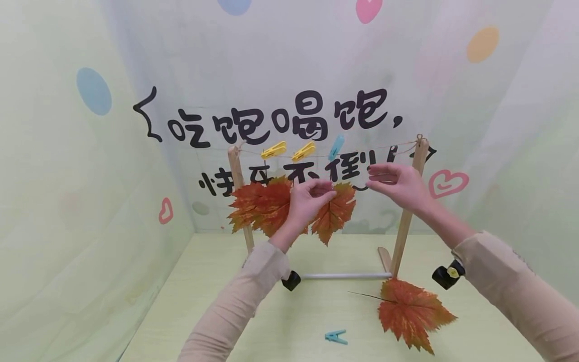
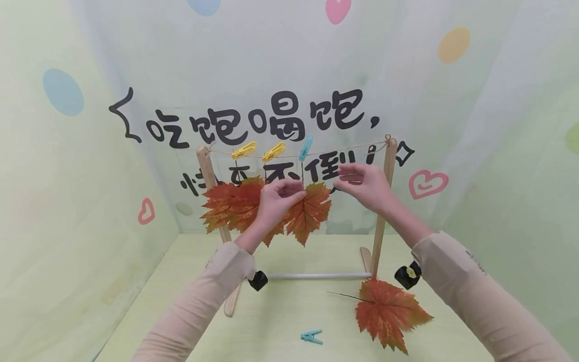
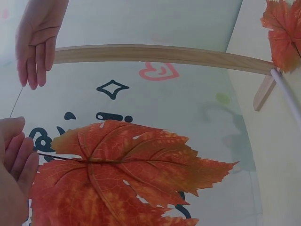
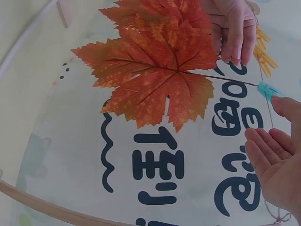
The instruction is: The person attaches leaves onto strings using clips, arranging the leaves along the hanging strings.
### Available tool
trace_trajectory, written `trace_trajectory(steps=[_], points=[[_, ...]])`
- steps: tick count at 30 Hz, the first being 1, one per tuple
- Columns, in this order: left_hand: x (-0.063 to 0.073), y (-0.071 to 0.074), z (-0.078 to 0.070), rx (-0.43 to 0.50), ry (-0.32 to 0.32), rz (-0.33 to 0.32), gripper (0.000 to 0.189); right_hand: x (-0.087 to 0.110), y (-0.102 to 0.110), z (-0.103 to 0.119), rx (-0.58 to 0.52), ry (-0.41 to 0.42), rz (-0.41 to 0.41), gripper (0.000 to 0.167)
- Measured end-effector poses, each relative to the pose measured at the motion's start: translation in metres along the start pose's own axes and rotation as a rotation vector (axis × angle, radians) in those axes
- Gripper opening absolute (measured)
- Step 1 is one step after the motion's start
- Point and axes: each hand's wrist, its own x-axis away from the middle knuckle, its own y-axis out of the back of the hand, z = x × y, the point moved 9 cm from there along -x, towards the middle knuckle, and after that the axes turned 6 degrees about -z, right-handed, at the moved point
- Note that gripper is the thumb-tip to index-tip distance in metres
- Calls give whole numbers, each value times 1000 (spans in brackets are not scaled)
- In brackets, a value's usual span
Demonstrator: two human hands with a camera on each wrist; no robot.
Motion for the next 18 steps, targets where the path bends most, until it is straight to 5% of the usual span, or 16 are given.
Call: trace_trajectory(steps=[18], points=[[31, -13, 37, -10, 145, 69, 25, 41, -19, -67, -23, -91, 57, 46]])
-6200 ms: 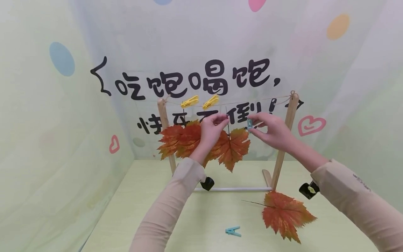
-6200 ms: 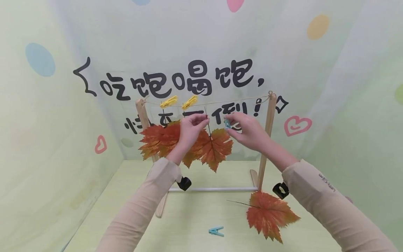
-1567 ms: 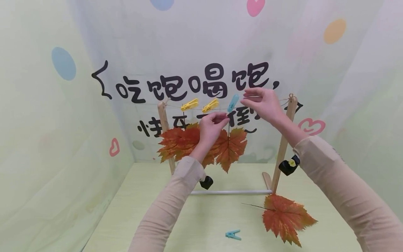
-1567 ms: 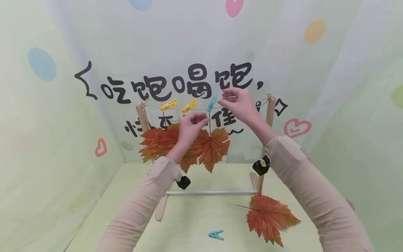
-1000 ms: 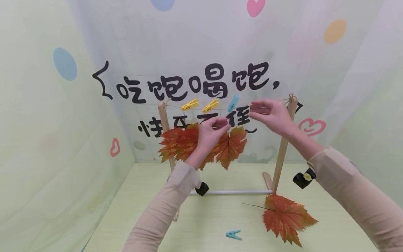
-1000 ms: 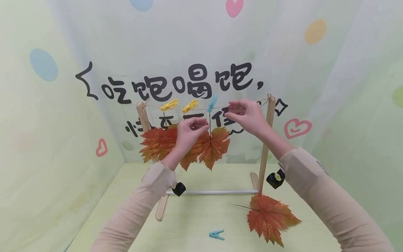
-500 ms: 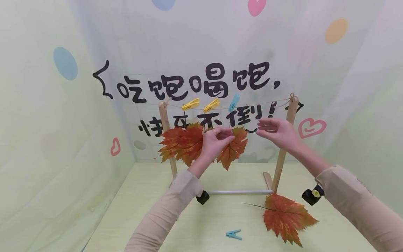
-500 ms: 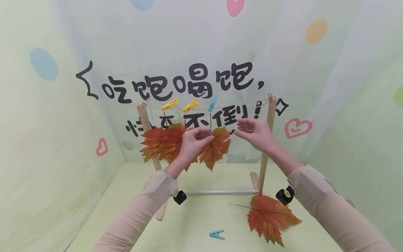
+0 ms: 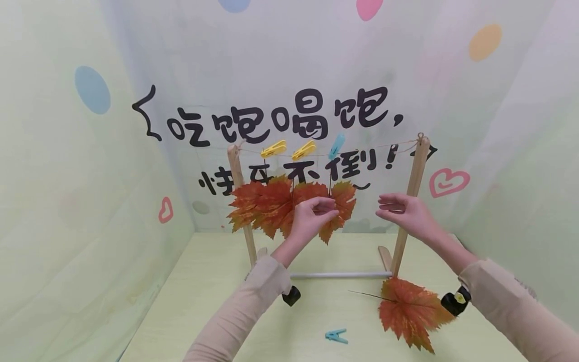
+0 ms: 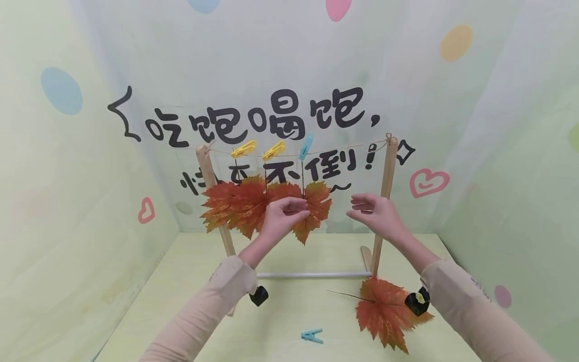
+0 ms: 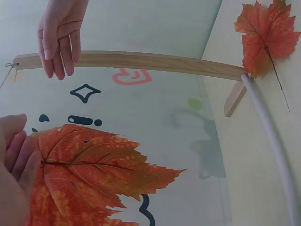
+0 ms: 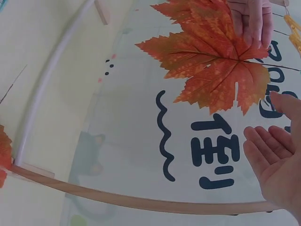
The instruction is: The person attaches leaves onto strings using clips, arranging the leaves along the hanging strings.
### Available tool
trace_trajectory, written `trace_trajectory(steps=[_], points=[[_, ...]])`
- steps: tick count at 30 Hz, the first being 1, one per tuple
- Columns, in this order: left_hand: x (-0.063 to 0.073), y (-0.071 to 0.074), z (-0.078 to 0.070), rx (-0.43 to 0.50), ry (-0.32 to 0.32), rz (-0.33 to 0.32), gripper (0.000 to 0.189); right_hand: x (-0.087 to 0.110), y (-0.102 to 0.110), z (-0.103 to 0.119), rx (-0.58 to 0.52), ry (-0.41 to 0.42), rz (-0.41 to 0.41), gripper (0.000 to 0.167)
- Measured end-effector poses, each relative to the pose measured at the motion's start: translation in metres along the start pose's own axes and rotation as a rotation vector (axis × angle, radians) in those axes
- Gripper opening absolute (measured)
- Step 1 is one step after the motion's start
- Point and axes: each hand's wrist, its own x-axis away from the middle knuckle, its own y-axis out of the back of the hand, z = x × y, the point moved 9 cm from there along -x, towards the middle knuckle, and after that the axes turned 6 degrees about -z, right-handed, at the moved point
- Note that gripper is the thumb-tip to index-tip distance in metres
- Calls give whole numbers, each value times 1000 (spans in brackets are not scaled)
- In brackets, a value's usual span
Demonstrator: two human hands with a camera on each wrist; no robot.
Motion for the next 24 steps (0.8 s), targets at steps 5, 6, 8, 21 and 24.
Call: trace_trajectory(steps=[5, 6, 8, 21, 24], points=[[7, -6, 10, 4, 4, 11, 23, 8, -5, -18, 19, 3, -1, 45], [9, -7, 13, 3, 6, 14, 23, 10, -6, -21, 24, 6, -3, 44], [11, -10, 18, 1, 11, 19, 22, 13, -6, -26, 31, 14, -5, 43], [26, -32, 55, -16, 54, 28, 22, 50, -23, -86, 65, -66, -2, 44], [30, -40, 66, -4, 80, 35, 23, 58, -24, -100, 83, -101, -12, 45]])
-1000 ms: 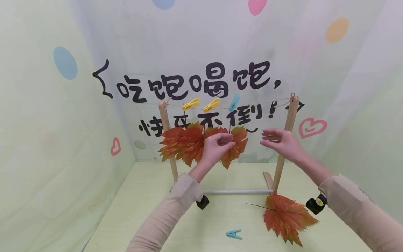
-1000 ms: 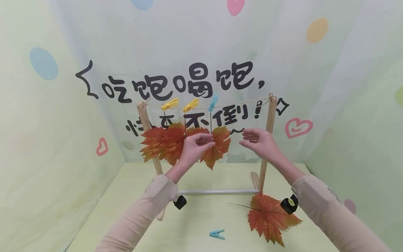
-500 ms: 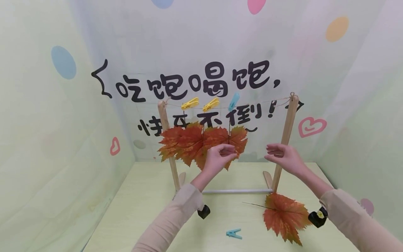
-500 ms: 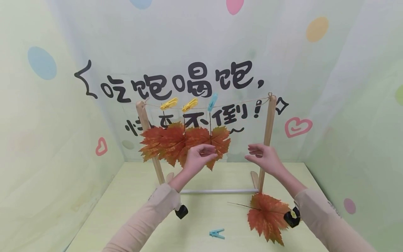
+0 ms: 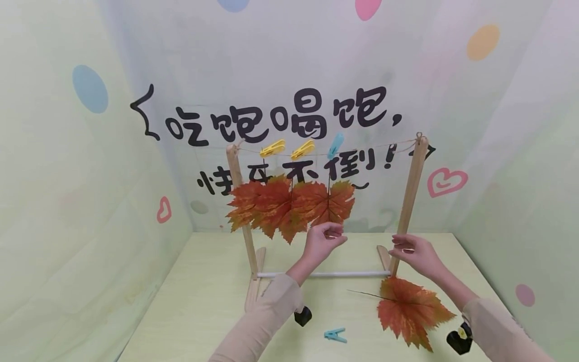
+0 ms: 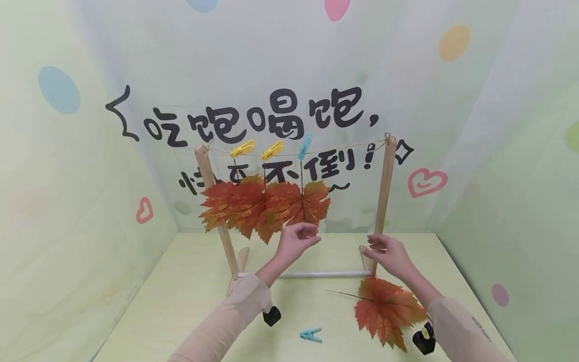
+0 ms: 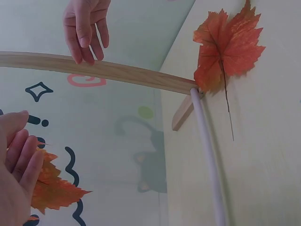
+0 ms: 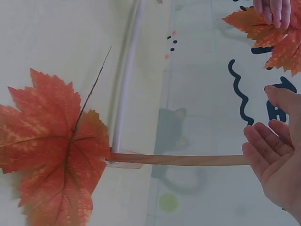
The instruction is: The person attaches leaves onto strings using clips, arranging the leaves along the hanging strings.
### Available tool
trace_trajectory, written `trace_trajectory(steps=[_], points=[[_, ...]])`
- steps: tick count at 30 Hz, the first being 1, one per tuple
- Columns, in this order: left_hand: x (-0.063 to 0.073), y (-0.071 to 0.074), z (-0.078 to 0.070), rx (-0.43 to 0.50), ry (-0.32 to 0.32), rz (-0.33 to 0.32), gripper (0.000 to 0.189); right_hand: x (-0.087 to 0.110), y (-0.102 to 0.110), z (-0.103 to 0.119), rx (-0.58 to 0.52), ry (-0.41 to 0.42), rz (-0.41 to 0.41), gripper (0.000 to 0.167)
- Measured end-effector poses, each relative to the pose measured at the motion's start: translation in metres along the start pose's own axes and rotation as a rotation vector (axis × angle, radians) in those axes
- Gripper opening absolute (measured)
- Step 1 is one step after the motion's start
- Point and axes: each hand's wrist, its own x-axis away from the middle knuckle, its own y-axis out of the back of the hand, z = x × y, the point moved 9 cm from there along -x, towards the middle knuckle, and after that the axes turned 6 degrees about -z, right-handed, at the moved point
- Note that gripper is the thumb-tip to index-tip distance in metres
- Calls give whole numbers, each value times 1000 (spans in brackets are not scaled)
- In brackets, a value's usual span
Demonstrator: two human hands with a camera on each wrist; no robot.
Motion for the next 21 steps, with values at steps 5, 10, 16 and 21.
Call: trace_trajectory(steps=[5, 10, 16, 21], points=[[4, -13, 15, -3, 10, 13, 24, 9, -1, -15, 7, -33, -12, 45], [7, -28, 30, -71, 8, 37, 23, 18, -3, -21, -13, -43, -13, 44], [16, -53, 48, -184, -13, 113, 23, 26, -8, -31, -46, -67, -16, 44], [25, -68, 64, -268, 12, 178, 23, 32, -17, -39, -77, -98, -5, 43]])
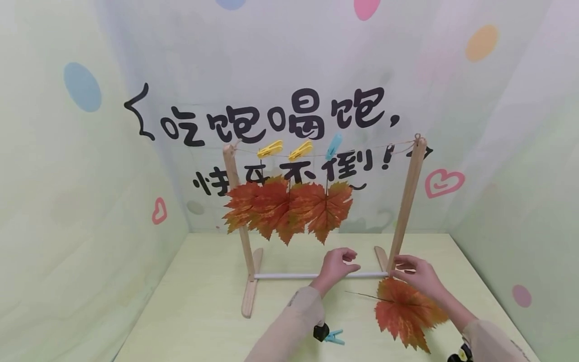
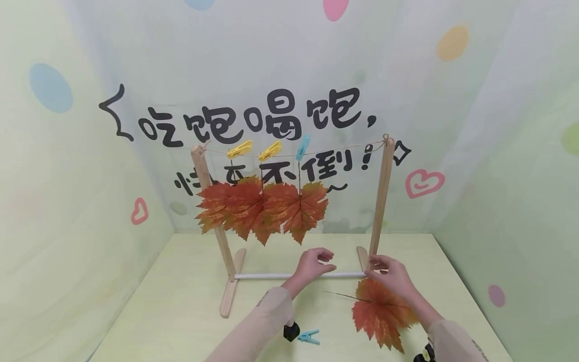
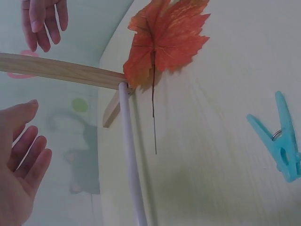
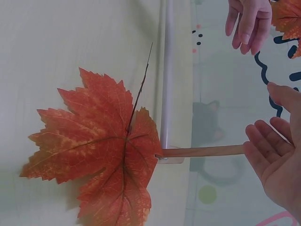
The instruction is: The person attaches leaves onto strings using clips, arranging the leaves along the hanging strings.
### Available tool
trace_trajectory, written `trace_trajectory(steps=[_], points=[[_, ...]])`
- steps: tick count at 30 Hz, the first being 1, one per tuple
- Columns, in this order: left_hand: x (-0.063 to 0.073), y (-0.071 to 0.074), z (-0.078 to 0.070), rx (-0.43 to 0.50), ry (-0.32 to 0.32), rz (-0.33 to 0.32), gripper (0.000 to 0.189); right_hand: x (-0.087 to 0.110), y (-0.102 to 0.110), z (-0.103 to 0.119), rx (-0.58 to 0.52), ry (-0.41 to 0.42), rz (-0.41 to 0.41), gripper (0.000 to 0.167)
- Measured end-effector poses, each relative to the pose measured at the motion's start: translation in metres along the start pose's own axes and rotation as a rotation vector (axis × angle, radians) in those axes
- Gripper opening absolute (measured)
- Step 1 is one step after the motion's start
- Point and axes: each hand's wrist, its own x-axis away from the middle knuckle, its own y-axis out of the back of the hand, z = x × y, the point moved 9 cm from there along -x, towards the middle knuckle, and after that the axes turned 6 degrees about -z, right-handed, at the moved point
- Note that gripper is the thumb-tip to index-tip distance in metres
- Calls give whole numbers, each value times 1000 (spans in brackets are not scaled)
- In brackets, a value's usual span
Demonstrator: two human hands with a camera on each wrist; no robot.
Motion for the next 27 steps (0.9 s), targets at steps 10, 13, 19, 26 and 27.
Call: trace_trajectory(steps=[10, 13, 19, 26, 27], points=[[8, -29, 15, -141, -1, 149, 36, 5, -14, -8, -40, -27, 19, 38], [9, -33, 22, -129, 10, 154, 38, 4, -14, -10, -47, -24, 8, 39], [10, -44, 45, -126, -20, 136, 42, 6, -10, -11, -57, -16, 7, 41], [26, -50, 44, -229, 26, 175, 39, 13, -8, -25, -84, -76, 15, 45], [28, -52, 45, -239, 21, 180, 38, 13, -9, -26, -88, -75, 17, 45]])
